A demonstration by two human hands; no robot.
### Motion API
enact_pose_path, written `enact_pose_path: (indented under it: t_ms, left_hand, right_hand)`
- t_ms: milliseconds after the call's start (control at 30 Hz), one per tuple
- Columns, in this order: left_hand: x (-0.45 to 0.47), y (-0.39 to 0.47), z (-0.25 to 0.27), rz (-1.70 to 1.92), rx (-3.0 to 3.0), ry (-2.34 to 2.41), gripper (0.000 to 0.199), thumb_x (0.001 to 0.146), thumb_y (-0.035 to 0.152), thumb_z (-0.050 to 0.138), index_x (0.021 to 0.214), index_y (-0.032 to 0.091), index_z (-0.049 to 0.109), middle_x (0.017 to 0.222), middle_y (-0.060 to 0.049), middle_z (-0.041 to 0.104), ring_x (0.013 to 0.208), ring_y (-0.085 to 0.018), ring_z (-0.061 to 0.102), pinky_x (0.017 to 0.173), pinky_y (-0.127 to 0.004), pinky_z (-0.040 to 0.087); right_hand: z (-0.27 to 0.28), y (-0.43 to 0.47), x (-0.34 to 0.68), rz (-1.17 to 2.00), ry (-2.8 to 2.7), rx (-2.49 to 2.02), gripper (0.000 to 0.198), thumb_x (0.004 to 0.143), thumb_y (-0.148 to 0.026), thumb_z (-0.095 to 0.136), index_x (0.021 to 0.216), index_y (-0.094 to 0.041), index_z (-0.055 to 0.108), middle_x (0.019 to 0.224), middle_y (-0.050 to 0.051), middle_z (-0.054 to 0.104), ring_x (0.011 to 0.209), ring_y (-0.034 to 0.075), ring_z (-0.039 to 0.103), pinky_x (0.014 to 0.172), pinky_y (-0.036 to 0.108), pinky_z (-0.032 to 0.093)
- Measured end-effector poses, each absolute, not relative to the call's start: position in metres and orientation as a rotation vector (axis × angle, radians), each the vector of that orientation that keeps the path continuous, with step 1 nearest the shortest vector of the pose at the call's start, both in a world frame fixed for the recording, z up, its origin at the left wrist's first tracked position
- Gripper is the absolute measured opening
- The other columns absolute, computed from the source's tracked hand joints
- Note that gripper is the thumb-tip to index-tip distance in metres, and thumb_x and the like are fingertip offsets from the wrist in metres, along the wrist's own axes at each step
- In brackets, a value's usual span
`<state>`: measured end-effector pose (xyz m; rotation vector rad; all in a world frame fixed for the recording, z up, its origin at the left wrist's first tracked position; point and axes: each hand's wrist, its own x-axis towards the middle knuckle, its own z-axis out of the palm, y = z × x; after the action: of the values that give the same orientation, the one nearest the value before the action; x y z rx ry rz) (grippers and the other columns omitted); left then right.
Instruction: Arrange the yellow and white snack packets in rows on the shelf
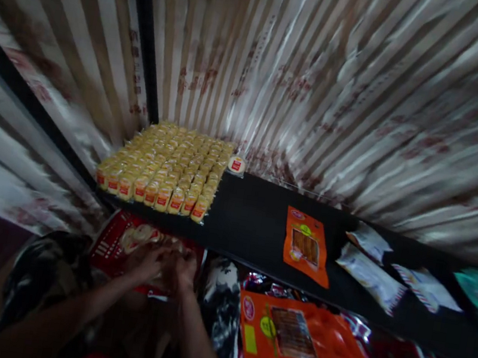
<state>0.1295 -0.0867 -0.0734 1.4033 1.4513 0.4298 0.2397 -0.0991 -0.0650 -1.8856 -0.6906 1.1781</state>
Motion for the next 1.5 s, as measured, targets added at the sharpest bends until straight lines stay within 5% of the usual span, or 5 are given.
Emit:
enact_pose_path:
  t_ms: [333, 700, 933, 1167, 1500]
  left_hand:
    - [0.105, -0.121, 0.004, 0.527, 1.903, 1.188, 0.037, 0.076, 0.016, 0.052, 0.111, 0.021, 0.062, 0.121, -0.007, 0.057, 0.115, -0.019, 0.051, 0.104, -0.033, 0.038]
    - [0.146, -0.107, 0.054, 0.643, 2.044, 1.053, 0.034, 0.09, 0.03, 0.037, 0.114, 0.019, 0.057, 0.114, -0.008, 0.057, 0.11, -0.018, 0.053, 0.099, -0.03, 0.041]
    - [0.193, -0.08, 0.058, 0.674, 1.986, 1.149, 0.03, 0.091, 0.029, 0.035, 0.103, 0.018, 0.059, 0.106, -0.008, 0.063, 0.101, -0.017, 0.058, 0.093, -0.03, 0.044]
    - [0.238, -0.049, 0.058, 0.663, 1.744, 1.32, 0.032, 0.091, 0.026, 0.035, 0.113, 0.017, 0.056, 0.11, -0.008, 0.066, 0.102, -0.018, 0.06, 0.089, -0.029, 0.046]
    - [0.31, 0.003, 0.071, 0.524, 1.604, 1.638, 0.035, 0.09, 0.021, 0.037, 0.121, 0.012, 0.052, 0.12, -0.015, 0.062, 0.109, -0.022, 0.059, 0.09, -0.029, 0.044]
  right_hand:
    - [-0.003, -0.149, 0.264, 1.358, -0.345, -1.397, 0.047, 0.057, -0.031, 0.068, 0.101, -0.021, 0.054, 0.076, 0.0, 0.067, 0.064, 0.016, 0.063, 0.061, 0.027, 0.05]
    - [0.072, -0.134, 0.312, 1.469, -0.287, -1.289, 0.017, 0.069, -0.028, 0.067, 0.082, -0.018, 0.062, 0.07, 0.0, 0.064, 0.062, 0.012, 0.062, 0.057, 0.021, 0.051]
    - [0.079, -0.121, 0.348, 1.471, -0.25, -1.234, 0.03, 0.081, -0.045, 0.057, 0.077, -0.016, 0.062, 0.065, 0.003, 0.063, 0.057, 0.011, 0.062, 0.06, 0.023, 0.054]
    - [0.064, -0.106, 0.38, 1.285, -0.583, -1.443, 0.031, 0.064, -0.037, 0.073, 0.083, -0.017, 0.06, 0.059, -0.004, 0.06, 0.047, 0.008, 0.052, 0.046, 0.018, 0.043]
    - [0.027, -0.031, 0.433, 0.755, -0.991, -1.714, 0.031, 0.073, -0.045, 0.055, 0.083, -0.017, 0.065, 0.071, 0.001, 0.067, 0.065, 0.015, 0.06, 0.058, 0.023, 0.044]
